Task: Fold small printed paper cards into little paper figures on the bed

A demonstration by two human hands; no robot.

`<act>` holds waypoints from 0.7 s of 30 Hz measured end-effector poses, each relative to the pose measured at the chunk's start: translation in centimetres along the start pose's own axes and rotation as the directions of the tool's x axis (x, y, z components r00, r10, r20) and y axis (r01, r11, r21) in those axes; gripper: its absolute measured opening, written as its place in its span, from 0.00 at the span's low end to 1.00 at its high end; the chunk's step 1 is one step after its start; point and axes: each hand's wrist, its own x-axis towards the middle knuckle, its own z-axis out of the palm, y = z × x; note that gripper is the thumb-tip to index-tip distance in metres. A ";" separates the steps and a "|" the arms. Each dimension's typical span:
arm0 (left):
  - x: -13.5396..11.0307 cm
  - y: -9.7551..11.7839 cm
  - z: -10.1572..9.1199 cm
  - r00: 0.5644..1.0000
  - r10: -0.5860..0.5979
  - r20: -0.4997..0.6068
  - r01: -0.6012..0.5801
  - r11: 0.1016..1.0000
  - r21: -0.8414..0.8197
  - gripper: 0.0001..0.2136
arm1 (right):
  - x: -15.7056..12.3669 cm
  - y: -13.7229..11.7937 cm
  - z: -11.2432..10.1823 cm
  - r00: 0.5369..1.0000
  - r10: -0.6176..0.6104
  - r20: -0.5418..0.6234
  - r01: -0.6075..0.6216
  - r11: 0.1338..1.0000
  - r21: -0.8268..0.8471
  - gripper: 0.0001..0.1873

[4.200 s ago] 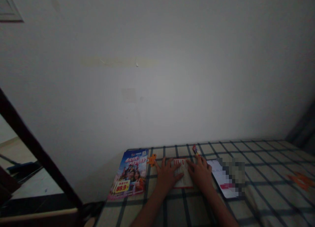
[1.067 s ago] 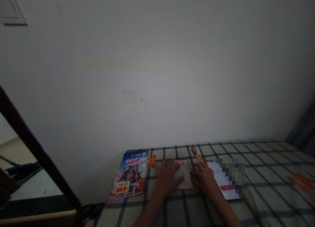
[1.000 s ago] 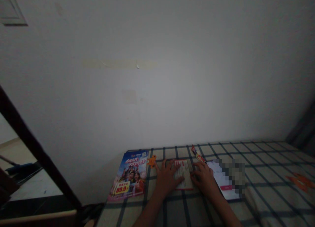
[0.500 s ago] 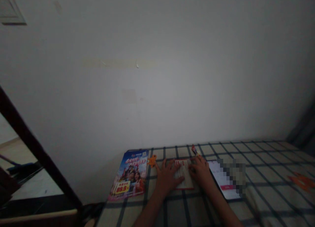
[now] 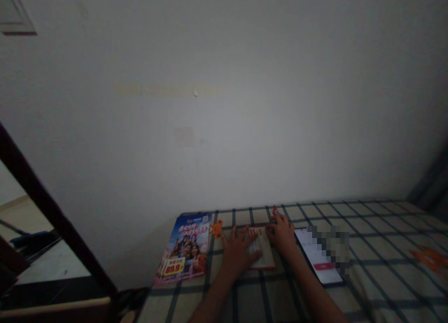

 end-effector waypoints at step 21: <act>-0.1 0.3 -0.4 0.999 -0.012 0.039 0.012 1.000 0.009 0.30 | 1.8 0.3 1.2 0.993 0.048 -0.111 -0.047 0.999 0.015 0.08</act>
